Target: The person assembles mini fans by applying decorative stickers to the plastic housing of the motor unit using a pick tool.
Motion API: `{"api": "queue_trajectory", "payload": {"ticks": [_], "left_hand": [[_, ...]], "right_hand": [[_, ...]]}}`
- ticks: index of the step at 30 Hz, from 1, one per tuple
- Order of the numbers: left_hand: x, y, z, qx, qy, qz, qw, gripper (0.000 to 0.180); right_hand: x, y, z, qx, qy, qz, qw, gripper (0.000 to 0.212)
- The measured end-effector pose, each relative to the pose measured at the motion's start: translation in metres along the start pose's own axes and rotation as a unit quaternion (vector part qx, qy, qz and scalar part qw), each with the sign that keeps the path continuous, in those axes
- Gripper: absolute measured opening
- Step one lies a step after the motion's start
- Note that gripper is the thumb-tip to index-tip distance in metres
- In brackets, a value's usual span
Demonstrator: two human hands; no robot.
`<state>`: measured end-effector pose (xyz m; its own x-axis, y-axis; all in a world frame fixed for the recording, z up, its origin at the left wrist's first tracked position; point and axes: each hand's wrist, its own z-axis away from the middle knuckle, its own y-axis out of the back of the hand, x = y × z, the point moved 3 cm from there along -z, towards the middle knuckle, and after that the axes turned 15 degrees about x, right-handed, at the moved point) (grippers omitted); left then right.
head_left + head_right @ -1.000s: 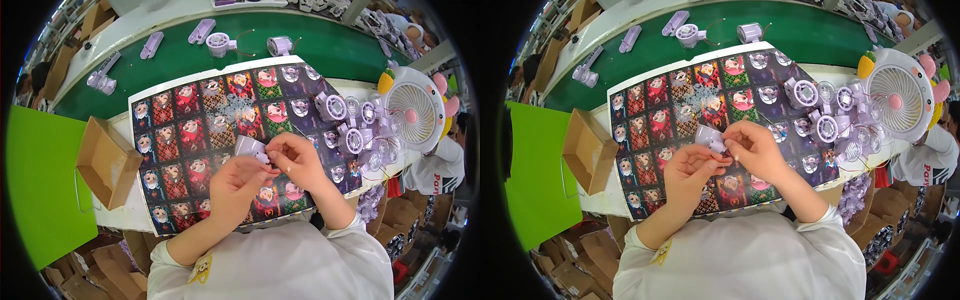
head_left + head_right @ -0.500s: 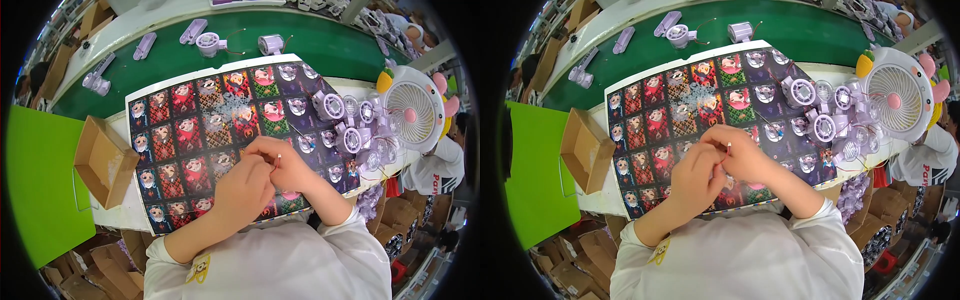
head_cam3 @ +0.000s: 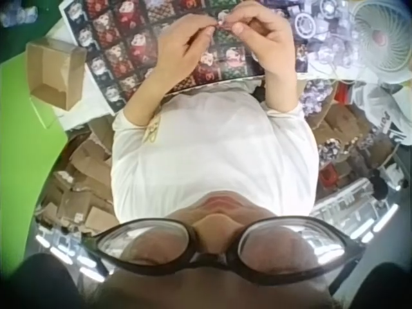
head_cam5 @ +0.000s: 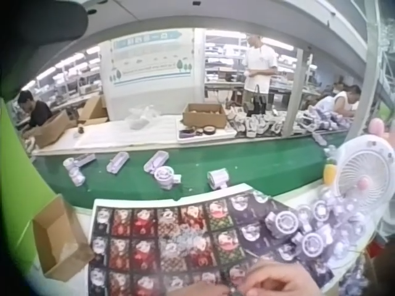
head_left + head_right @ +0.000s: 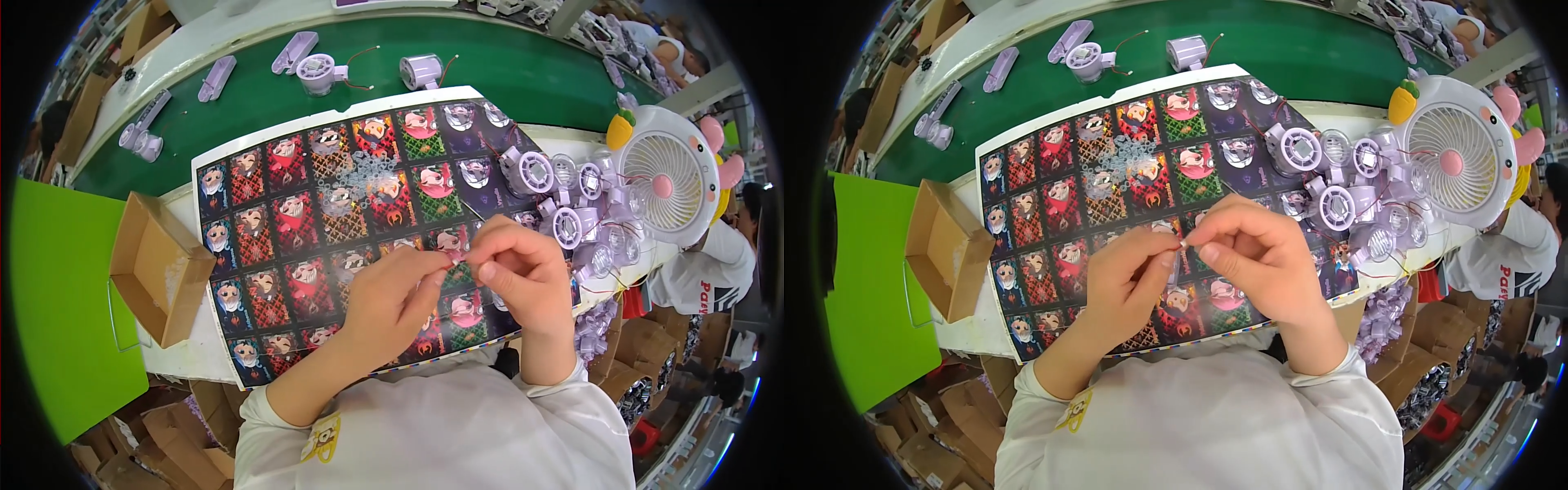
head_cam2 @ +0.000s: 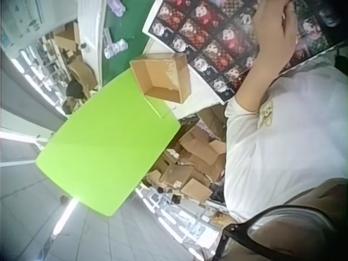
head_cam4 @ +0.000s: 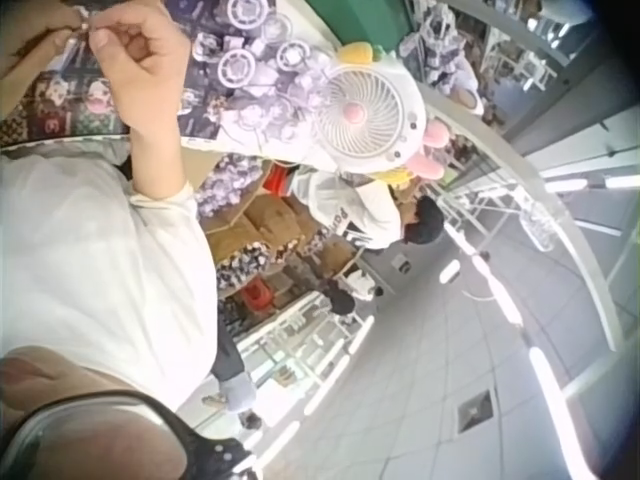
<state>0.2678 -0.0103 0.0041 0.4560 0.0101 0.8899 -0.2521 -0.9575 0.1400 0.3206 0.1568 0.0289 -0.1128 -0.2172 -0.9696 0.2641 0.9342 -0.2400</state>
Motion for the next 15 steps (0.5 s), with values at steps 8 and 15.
{"api": "queue_trajectory", "payload": {"ticks": [8, 15], "left_hand": [[0.000, 0.000, 0.000, -0.035, -0.020, 0.026, 0.999, 0.016], [-0.003, -0.001, 0.000, -0.026, -0.018, 0.036, 0.999, 0.017]], "right_hand": [[0.012, 0.001, 0.001, -0.027, -0.191, -0.079, 0.978, 0.007], [0.010, -0.007, 0.004, 0.040, -0.112, -0.014, 0.993, 0.008]]}}
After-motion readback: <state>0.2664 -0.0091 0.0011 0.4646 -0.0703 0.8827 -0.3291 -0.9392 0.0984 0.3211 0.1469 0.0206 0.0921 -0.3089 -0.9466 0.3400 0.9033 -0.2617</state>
